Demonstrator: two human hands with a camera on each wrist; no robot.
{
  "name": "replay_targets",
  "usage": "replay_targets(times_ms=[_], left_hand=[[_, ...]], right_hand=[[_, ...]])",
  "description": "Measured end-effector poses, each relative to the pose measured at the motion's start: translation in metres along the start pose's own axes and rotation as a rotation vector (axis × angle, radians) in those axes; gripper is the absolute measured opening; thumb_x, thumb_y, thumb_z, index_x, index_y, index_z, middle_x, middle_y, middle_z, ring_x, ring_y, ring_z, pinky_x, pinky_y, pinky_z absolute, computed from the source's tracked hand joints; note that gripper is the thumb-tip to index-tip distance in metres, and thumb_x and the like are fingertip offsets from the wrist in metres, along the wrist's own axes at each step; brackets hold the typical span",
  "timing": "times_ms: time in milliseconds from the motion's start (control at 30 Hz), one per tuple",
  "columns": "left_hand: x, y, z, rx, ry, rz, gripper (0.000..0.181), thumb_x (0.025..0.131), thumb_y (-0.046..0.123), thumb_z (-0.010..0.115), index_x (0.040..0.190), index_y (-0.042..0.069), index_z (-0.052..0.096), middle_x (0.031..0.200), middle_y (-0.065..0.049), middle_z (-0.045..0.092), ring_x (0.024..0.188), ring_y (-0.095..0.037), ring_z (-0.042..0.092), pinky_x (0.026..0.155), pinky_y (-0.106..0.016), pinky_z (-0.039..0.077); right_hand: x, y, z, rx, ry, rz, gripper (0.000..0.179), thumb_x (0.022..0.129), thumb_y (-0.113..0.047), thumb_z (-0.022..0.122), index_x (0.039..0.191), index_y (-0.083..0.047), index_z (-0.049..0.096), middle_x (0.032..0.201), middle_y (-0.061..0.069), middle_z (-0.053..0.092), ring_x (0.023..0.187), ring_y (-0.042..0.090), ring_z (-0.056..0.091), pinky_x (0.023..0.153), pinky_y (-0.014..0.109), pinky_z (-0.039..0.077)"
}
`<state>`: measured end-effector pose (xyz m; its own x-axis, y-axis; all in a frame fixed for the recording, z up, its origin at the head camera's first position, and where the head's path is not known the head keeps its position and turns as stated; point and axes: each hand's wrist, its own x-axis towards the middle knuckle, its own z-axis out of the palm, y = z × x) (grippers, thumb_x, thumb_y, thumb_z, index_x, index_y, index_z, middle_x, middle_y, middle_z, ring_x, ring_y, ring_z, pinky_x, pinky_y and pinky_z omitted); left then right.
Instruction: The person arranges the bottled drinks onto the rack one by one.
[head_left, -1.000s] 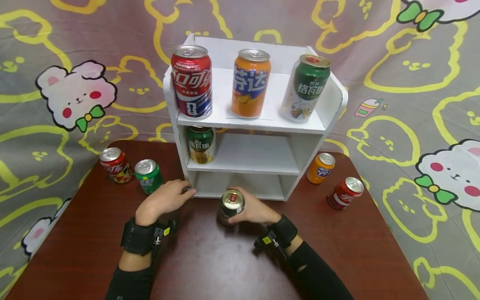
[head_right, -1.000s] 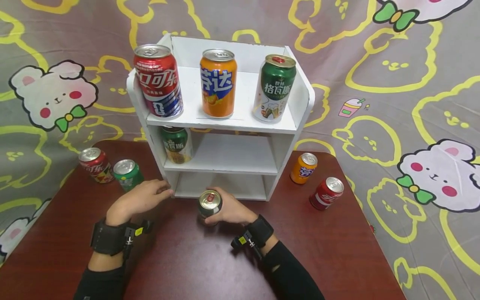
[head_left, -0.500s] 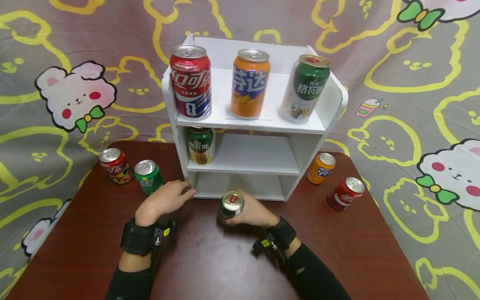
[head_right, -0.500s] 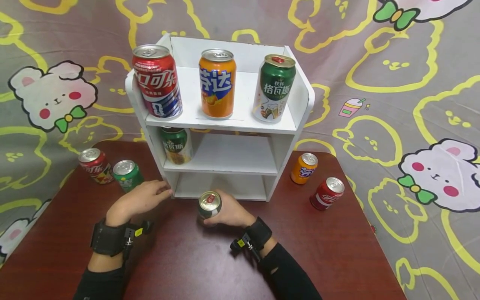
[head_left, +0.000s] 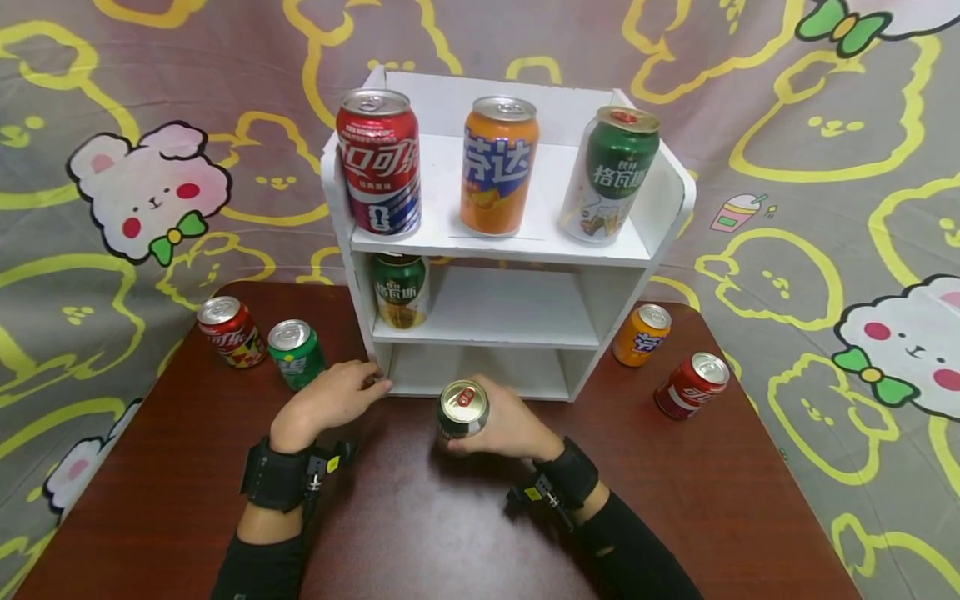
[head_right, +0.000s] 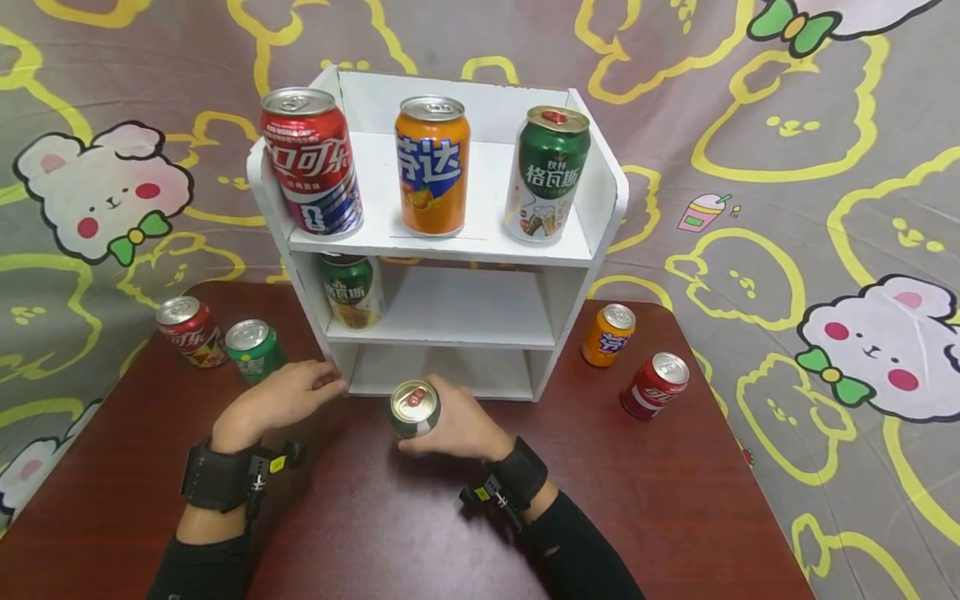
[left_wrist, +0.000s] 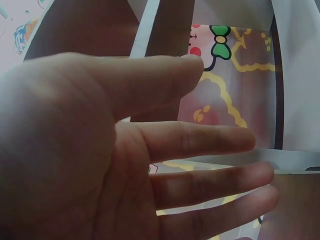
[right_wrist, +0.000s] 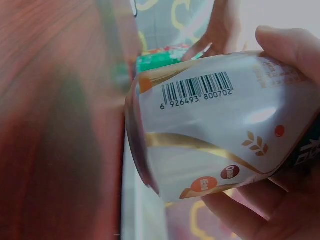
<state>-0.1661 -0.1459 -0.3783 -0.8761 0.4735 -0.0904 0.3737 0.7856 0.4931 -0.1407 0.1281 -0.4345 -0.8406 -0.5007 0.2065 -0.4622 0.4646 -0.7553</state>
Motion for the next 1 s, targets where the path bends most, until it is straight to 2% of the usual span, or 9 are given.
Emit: replay_targets(times_ms=[200,533,800,1000], left_hand=[[0.000,0.001,-0.002,-0.001,-0.016,-0.020,0.045,0.098,0.030,0.050,0.121,-0.008,0.056,0.113,-0.022,0.060,0.102,-0.035,0.058,0.084,-0.050,0.047],[-0.001,0.001,-0.001,0.007,0.003,0.002,0.045,0.098,0.029,0.050,0.121,-0.010,0.056,0.113,-0.023,0.060,0.103,-0.036,0.058,0.085,-0.050,0.046],[-0.001,0.001,-0.002,-0.002,-0.011,-0.004,0.047,0.098,0.029,0.050,0.124,-0.011,0.054,0.116,-0.024,0.059,0.105,-0.037,0.057,0.086,-0.051,0.046],[-0.001,0.001,-0.002,-0.001,-0.008,0.003,0.045,0.098,0.028,0.051,0.121,-0.010,0.056,0.111,-0.022,0.061,0.101,-0.035,0.059,0.083,-0.050,0.047]], right_hand=[[0.000,-0.019,-0.010,-0.060,0.061,-0.015,0.075,0.060,-0.038,0.088,0.121,-0.012,0.053,0.102,-0.008,0.065,0.091,0.003,0.061,0.079,0.026,0.050],[0.002,-0.038,-0.027,-0.037,0.140,-0.072,0.072,0.060,-0.033,0.089,0.119,-0.012,0.053,0.102,-0.007,0.064,0.091,0.004,0.062,0.078,0.027,0.052],[0.006,-0.047,-0.041,-0.075,0.195,-0.051,0.072,0.062,-0.035,0.087,0.121,-0.011,0.054,0.103,-0.004,0.065,0.091,0.007,0.062,0.075,0.028,0.052],[0.011,-0.053,-0.054,-0.115,0.280,-0.035,0.070,0.063,-0.036,0.086,0.120,-0.008,0.055,0.102,-0.001,0.066,0.088,0.009,0.062,0.071,0.029,0.052]])
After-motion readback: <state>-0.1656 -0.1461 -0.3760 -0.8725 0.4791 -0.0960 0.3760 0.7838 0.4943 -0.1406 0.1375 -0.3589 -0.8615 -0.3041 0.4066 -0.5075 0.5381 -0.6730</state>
